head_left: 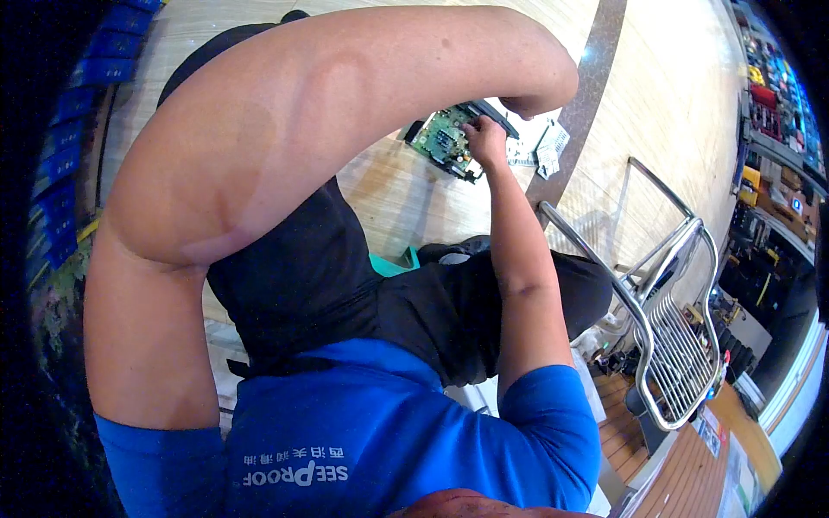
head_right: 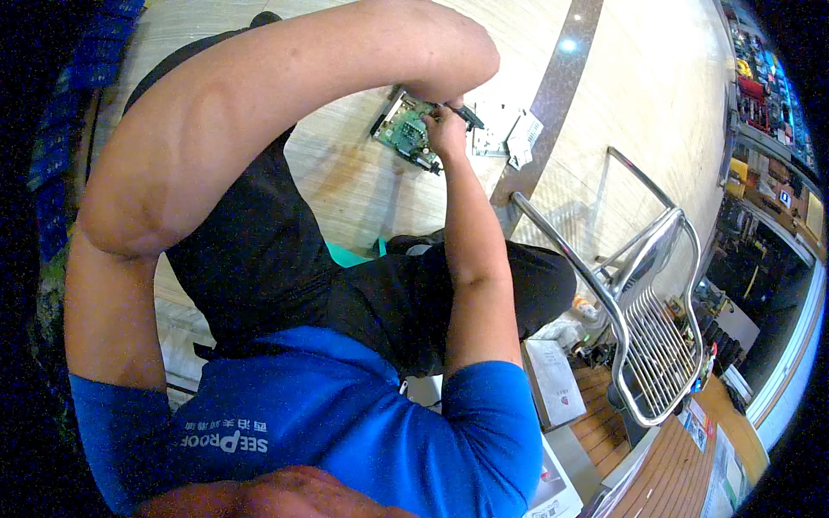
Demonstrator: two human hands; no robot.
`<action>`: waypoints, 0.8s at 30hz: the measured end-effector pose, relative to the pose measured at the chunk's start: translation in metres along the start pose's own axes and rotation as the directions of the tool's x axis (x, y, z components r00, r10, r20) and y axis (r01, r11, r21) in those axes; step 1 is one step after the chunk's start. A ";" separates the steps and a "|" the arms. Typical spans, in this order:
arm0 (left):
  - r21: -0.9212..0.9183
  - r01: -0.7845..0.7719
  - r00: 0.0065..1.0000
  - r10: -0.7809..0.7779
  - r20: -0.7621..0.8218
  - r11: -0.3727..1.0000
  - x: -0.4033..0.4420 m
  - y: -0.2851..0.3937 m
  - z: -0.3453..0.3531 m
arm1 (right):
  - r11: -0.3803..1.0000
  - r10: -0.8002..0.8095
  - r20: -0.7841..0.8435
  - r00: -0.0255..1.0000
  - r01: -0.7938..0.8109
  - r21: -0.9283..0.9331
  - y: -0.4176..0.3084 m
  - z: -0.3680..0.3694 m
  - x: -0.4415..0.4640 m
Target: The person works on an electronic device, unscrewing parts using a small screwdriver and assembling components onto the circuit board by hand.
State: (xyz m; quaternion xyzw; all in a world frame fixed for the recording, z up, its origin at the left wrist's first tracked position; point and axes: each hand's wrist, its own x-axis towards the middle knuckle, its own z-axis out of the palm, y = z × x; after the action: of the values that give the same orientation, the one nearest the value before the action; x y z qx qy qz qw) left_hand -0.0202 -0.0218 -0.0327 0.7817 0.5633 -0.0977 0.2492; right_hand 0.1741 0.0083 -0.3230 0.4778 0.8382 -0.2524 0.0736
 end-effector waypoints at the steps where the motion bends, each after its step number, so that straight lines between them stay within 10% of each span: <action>1: -0.004 0.005 1.000 -0.005 0.003 1.000 -0.001 0.001 -0.001 | 0.996 -0.022 -0.032 0.999 0.024 0.084 0.002 0.003 0.000; 24: 0.002 0.016 1.000 -0.016 0.027 1.000 -0.015 0.003 -0.001 | 0.970 -0.005 0.002 1.000 0.005 0.243 0.006 0.006 0.003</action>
State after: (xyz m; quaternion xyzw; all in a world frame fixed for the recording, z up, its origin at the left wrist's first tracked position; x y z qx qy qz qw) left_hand -0.0226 -0.0342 -0.0248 0.7761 0.5661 -0.1106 0.2551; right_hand 0.1768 0.0097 -0.3315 0.4807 0.8021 -0.3539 0.0150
